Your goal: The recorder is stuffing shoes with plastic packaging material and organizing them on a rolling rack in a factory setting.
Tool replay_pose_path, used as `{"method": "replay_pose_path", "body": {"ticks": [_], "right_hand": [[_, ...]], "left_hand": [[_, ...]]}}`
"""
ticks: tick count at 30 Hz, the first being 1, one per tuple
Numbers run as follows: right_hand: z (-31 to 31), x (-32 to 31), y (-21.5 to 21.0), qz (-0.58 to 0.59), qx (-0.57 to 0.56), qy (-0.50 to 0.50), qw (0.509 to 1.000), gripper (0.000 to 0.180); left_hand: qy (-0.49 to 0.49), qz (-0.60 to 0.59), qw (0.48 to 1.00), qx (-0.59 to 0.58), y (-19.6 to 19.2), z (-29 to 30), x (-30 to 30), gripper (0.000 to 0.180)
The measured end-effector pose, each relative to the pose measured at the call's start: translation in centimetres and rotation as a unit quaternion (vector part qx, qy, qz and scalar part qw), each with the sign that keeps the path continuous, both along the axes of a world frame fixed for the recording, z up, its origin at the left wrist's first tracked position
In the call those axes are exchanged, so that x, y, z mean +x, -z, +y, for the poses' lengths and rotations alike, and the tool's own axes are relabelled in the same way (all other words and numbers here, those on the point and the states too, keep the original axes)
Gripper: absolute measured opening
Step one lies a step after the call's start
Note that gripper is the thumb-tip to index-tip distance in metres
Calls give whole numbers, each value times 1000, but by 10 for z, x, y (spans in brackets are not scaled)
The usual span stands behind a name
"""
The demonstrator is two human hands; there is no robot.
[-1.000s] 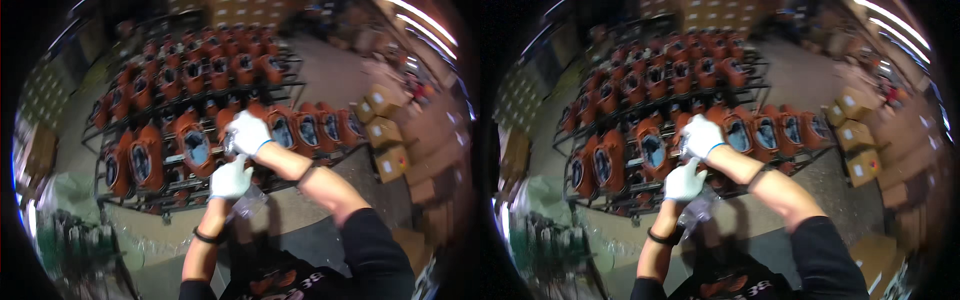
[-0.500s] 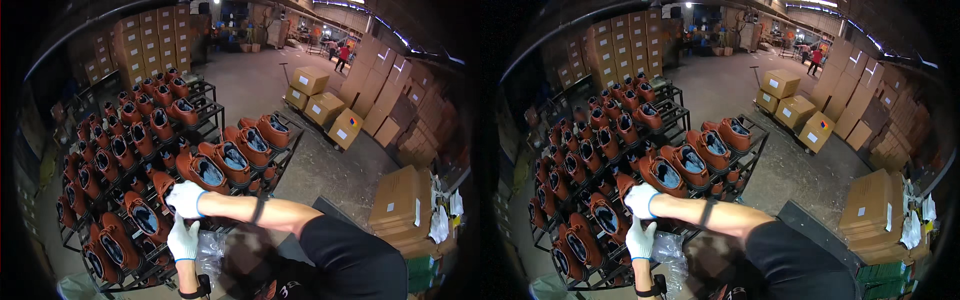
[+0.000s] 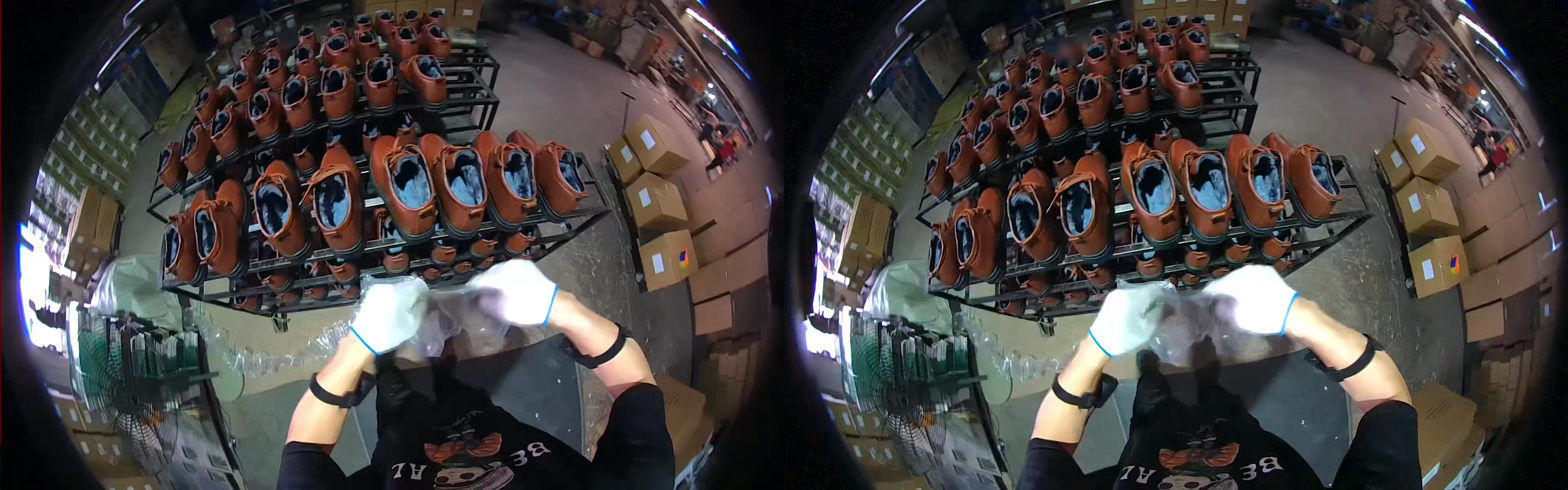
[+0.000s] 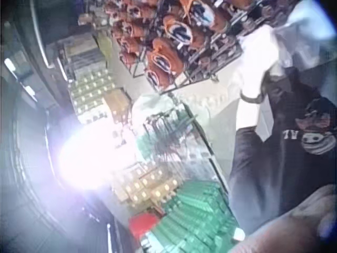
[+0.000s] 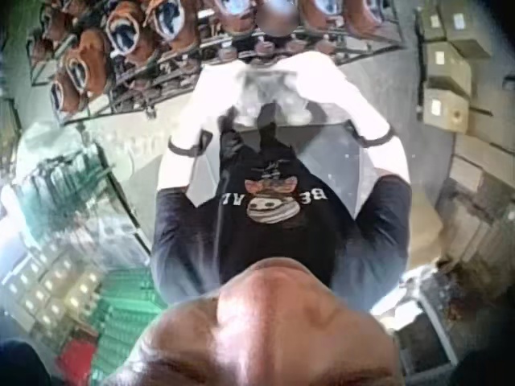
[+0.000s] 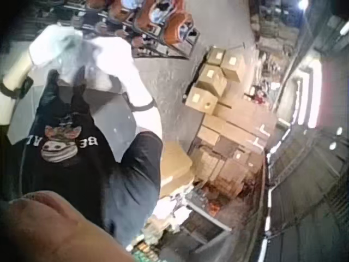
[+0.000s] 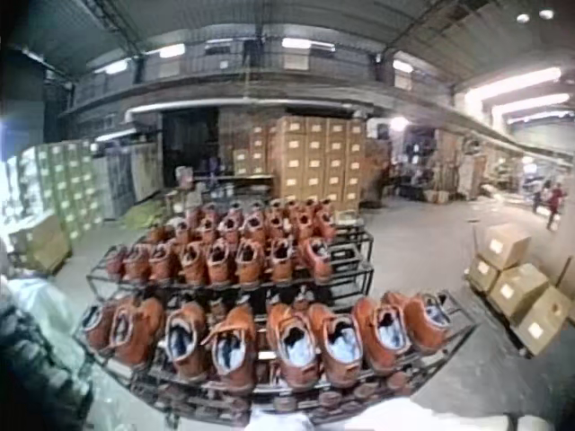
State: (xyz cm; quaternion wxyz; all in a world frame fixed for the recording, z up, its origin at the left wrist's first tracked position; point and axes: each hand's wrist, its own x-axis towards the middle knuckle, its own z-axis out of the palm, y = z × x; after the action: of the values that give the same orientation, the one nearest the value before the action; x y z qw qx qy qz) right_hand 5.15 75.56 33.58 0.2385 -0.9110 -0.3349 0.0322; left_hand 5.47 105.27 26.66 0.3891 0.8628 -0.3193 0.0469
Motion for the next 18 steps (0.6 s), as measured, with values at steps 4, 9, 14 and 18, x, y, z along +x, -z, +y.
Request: {"method": "replay_pose_path", "body": {"ticks": [4,9,14,18], "right_hand": [[-34,37,-47,64,291,278,913,27],[66,128,-69,-13,215,185,959,20],[140,215,34,-222,-155,167,948,22],[158,175,11,-234,-78,121,962,21]], "left_hand": [[-229,88,956,-162,-17,64,45,19],[-147,34,978,143,-23,-12,97,52],[-144,30,985,87,3,-37,110,33],[-197,-16,977,81,24,-5,113,25]]}}
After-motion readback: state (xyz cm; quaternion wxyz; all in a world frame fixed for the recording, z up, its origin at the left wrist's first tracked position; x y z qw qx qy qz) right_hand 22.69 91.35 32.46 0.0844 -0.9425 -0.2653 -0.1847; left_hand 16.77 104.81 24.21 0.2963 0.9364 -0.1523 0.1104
